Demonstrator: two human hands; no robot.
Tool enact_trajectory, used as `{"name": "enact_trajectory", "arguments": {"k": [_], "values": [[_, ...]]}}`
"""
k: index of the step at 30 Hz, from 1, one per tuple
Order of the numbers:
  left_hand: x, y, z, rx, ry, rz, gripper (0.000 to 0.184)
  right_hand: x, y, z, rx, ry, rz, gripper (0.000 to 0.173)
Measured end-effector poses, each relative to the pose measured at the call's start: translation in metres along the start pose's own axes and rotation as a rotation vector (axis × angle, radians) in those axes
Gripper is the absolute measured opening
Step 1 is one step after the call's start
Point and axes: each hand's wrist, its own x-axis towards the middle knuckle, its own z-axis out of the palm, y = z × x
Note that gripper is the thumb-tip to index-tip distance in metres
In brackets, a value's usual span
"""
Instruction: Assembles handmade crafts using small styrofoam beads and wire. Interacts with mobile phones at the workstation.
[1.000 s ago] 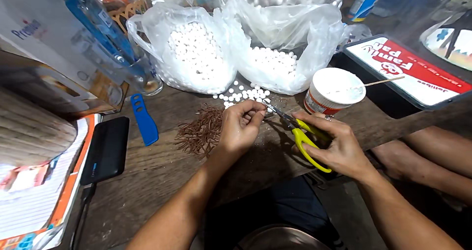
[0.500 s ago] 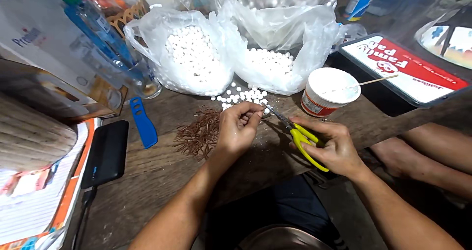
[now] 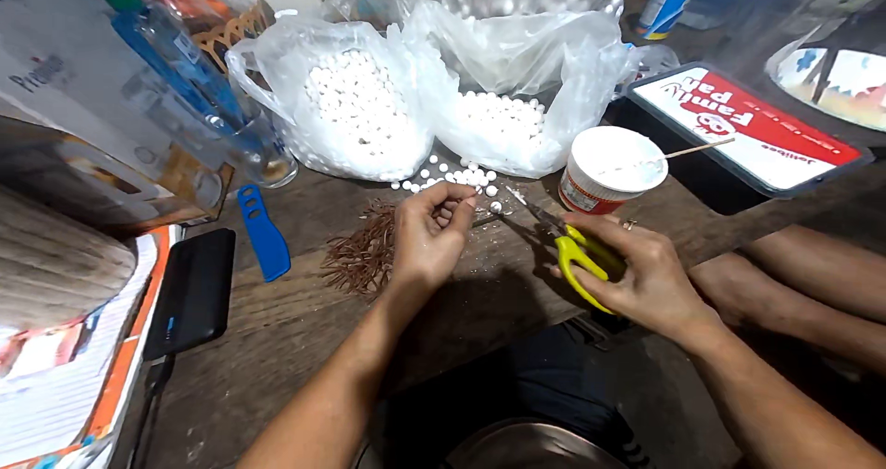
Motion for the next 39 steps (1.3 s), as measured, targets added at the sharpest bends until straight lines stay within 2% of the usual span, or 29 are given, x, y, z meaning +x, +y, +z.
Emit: {"name": "enact_trajectory", "arguments": {"k": [4,7,9,14,16,18,25,27,31,36,39], "values": [[0.000,-0.002,0.003,-0.015,0.018,0.000,0.008,-0.002,-0.003,0.004,-0.219,-0.139,-0.006,0.046],[0.000,-0.004,0.005,-0.017,-0.002,-0.009,0.008,-0.002,-0.005,0.005,-0.191,-0.134,-0.043,0.044],[0.000,-0.003,0.007,-0.017,0.008,-0.002,0.008,-0.005,-0.002,-0.008,-0.063,-0.060,0.011,0.035],[0.001,0.012,0.018,-0.049,-0.006,0.049,0.006,-0.004,0.042,-0.049,0.444,0.333,0.376,0.001],[0.005,0.019,0.027,-0.057,-0.044,0.069,0.007,0.010,0.058,-0.056,0.529,0.432,0.450,0.018],[0.010,0.024,0.037,-0.063,-0.066,0.094,0.006,0.025,0.062,-0.061,0.547,0.455,0.426,0.025],[0.006,0.007,0.051,-0.013,-0.050,0.179,0.009,0.026,0.049,-0.077,0.329,0.466,0.080,0.016],[0.006,0.004,0.050,0.008,-0.045,0.200,0.009,0.022,0.047,-0.088,0.327,0.531,0.050,0.016],[0.009,0.007,0.055,0.012,-0.050,0.165,0.007,0.020,0.047,-0.097,0.529,0.676,0.229,0.028],[0.026,0.021,0.070,0.030,-0.088,0.194,0.007,0.016,0.046,-0.097,0.830,0.707,0.369,0.040],[0.030,0.027,0.076,0.063,-0.112,0.203,0.006,0.016,0.038,-0.093,0.886,0.670,0.384,0.040]]}}
